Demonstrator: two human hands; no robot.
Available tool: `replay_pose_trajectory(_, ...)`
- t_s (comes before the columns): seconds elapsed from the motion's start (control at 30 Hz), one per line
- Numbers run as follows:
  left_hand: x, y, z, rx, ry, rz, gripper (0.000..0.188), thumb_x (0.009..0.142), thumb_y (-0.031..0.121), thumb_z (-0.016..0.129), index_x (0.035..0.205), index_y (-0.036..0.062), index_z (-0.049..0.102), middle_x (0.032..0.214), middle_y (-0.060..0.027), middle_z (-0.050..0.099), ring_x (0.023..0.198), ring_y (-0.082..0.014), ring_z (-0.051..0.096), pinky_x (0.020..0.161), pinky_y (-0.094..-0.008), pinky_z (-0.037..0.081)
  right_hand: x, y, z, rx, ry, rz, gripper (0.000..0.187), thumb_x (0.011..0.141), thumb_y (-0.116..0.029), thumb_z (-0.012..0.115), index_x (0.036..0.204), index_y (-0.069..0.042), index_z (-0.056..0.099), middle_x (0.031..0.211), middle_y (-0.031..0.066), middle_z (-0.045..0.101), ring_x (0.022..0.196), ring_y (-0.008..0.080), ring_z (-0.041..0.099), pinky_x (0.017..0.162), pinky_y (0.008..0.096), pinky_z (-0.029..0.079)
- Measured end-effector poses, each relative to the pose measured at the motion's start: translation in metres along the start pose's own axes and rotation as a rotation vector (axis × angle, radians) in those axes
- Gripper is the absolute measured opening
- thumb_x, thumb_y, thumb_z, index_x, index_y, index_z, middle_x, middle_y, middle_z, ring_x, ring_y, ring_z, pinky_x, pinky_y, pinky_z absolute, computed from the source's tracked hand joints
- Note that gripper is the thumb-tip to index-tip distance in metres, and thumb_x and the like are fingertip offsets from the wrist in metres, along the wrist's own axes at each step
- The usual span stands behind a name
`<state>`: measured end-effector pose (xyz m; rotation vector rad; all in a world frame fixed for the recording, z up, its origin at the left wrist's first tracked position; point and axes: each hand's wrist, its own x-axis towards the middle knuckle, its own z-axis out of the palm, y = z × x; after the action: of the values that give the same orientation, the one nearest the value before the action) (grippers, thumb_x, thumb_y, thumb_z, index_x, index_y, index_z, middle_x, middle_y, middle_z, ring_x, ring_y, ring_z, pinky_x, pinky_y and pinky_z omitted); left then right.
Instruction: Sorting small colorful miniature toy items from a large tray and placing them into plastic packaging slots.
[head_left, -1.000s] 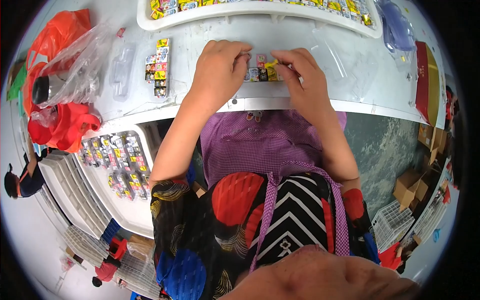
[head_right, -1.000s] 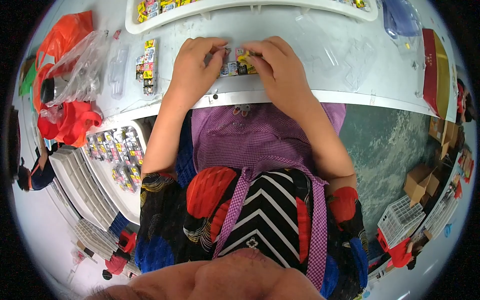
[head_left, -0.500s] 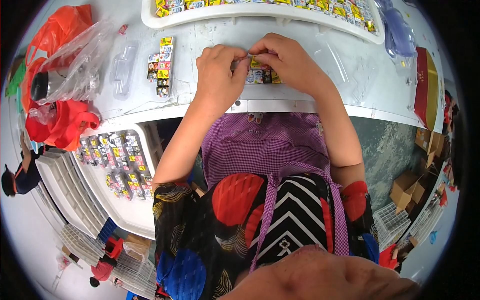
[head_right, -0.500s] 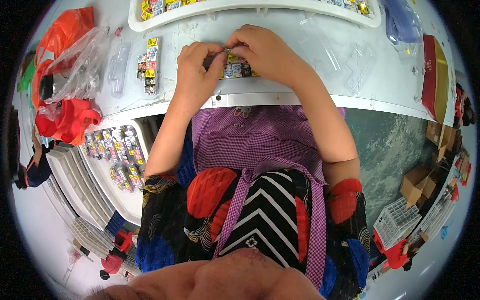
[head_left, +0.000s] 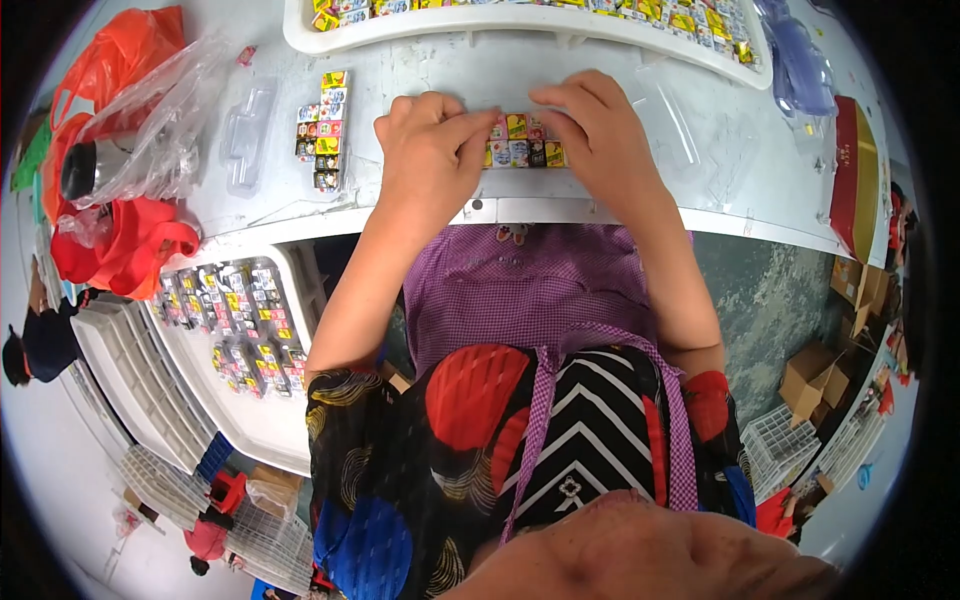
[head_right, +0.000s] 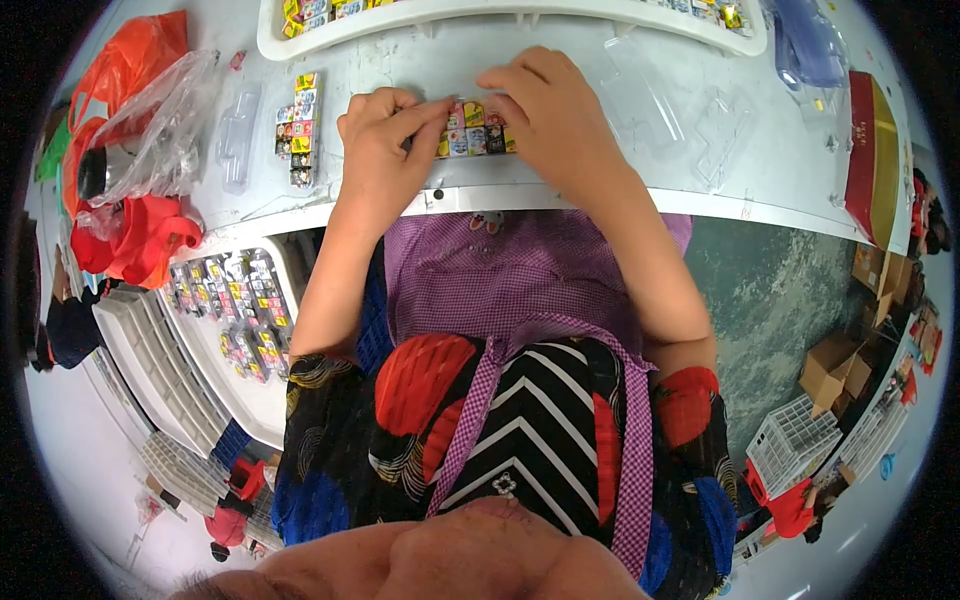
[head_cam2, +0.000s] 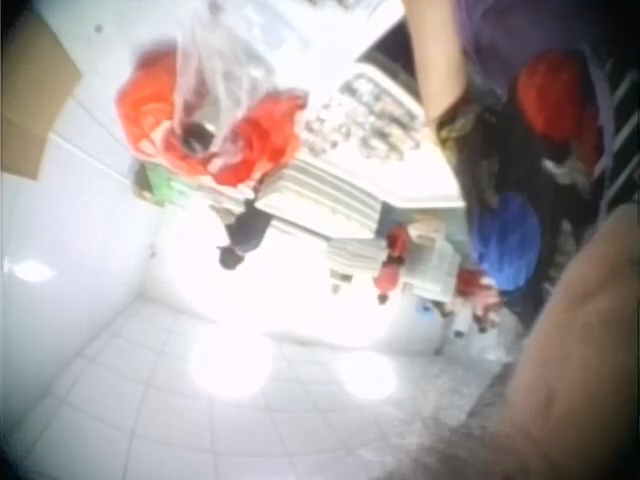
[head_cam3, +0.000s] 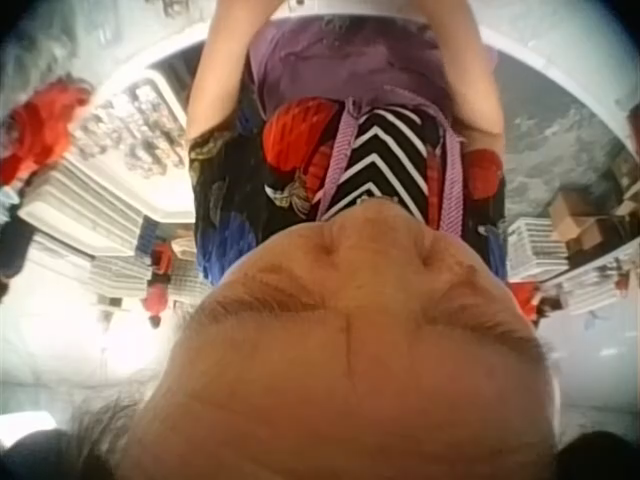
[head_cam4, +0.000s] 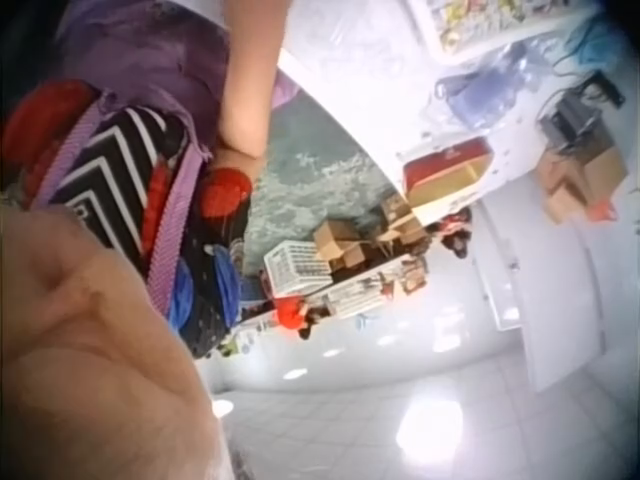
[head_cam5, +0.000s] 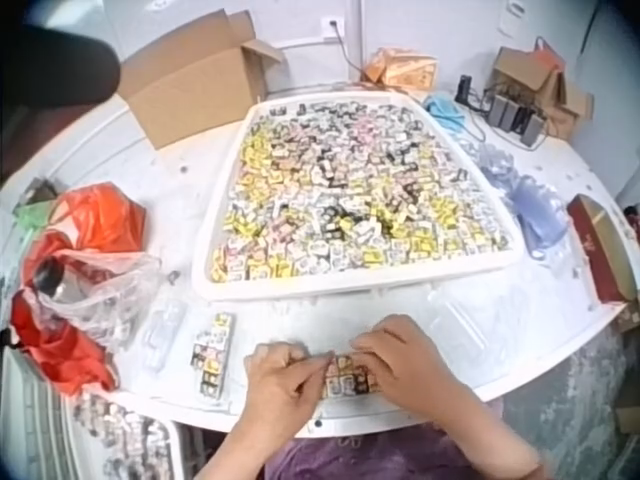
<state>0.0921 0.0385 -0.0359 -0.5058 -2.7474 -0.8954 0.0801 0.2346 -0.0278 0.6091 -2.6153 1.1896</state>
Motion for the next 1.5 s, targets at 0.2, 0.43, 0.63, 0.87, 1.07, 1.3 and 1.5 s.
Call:
replay_pose_trajectory(0.2, 0.011, -0.014, 0.002, -0.072, 0.0, -0.006, 0.019, 0.085, 0.013, 0.062, 0.102, 0.0095, 0.069, 0.09, -0.0051, 0.062, 0.092, -0.0261, 0.053, 0.083, -0.0372, 0.037, -0.043, -0.009, -0.01, -0.119, 0.039, 0.005, 0.026, 0.077, -0.005, 0.067, 0.103, -0.008, 0.065, 0.098, 0.0097, 0.054, 0.088, 0.0288, 0.053, 0.077, 0.0376, 0.045)
replay_pose_trajectory(0.43, 0.033, -0.008, -0.001, -0.025, -0.196, -0.049, 0.01, 0.085, 0.015, 0.061, 0.083, 0.0048, 0.064, 0.087, -0.0101, 0.063, 0.087, -0.0306, 0.056, 0.081, -0.0407, 0.042, -0.058, -0.01, 0.007, -0.196, -0.055, -0.089, 0.033, 0.073, -0.007, 0.071, 0.105, -0.01, 0.065, 0.096, 0.0081, 0.052, 0.084, 0.0273, 0.05, 0.075, 0.0381, 0.043)
replay_pose_trajectory(0.63, 0.031, -0.003, -0.008, -0.282, -0.255, -0.238, 0.017, 0.088, 0.017, 0.06, 0.088, 0.002, 0.053, 0.07, -0.014, 0.059, 0.061, -0.028, 0.055, 0.059, -0.0357, 0.044, -0.069, -0.002, 0.008, -0.088, 0.075, -0.074, 0.034, 0.074, -0.005, 0.072, 0.108, -0.006, 0.064, 0.098, 0.0111, 0.053, 0.086, 0.0284, 0.053, 0.075, 0.0357, 0.045)
replay_pose_trajectory(0.87, -0.004, -0.038, -0.053, -0.373, 0.092, -0.45, 0.017, 0.088, 0.016, 0.061, 0.086, 0.0008, 0.054, 0.07, -0.01, 0.059, 0.063, -0.0195, 0.055, 0.06, -0.0331, 0.044, -0.072, 0.004, 0.007, -0.013, 0.108, -0.01, 0.034, 0.076, -0.003, 0.071, 0.109, -0.004, 0.063, 0.1, 0.013, 0.054, 0.089, 0.0287, 0.054, 0.076, 0.0335, 0.045)
replay_pose_trajectory(1.07, -0.032, -0.08, -0.084, -0.38, 0.401, -0.595, 0.014, 0.088, 0.012, 0.061, 0.085, 0.0002, 0.055, 0.071, -0.002, 0.057, 0.065, -0.0076, 0.049, 0.058, -0.0244, 0.041, -0.068, 0.005, 0.007, -0.003, 0.125, -0.021, 0.032, 0.078, -0.002, 0.069, 0.109, -0.004, 0.062, 0.1, 0.0114, 0.055, 0.088, 0.026, 0.055, 0.074, 0.031, 0.045)
replay_pose_trajectory(1.3, -0.037, -0.104, -0.071, -0.236, 0.477, -0.584, 0.017, 0.085, 0.013, 0.064, 0.079, 0.0, 0.056, 0.069, -0.0019, 0.056, 0.063, -0.0077, 0.048, 0.058, -0.0242, 0.042, -0.067, 0.001, -0.009, 0.095, 0.217, 0.134, 0.03, 0.079, -0.002, 0.068, 0.109, -0.003, 0.061, 0.098, 0.0109, 0.057, 0.089, 0.0239, 0.055, 0.074, 0.029, 0.044)
replay_pose_trajectory(1.5, -0.044, -0.111, -0.072, -0.21, 0.421, -0.545, 0.017, 0.084, 0.013, 0.064, 0.089, -0.002, 0.06, 0.073, -0.0044, 0.058, 0.065, -0.0102, 0.049, 0.061, -0.0262, 0.043, -0.057, 0.043, -0.068, -0.499, 0.326, 0.179, 0.028, 0.08, -0.01, 0.069, 0.106, -0.002, 0.063, 0.092, 0.0134, 0.059, 0.084, 0.0295, 0.055, 0.074, 0.0373, 0.045)
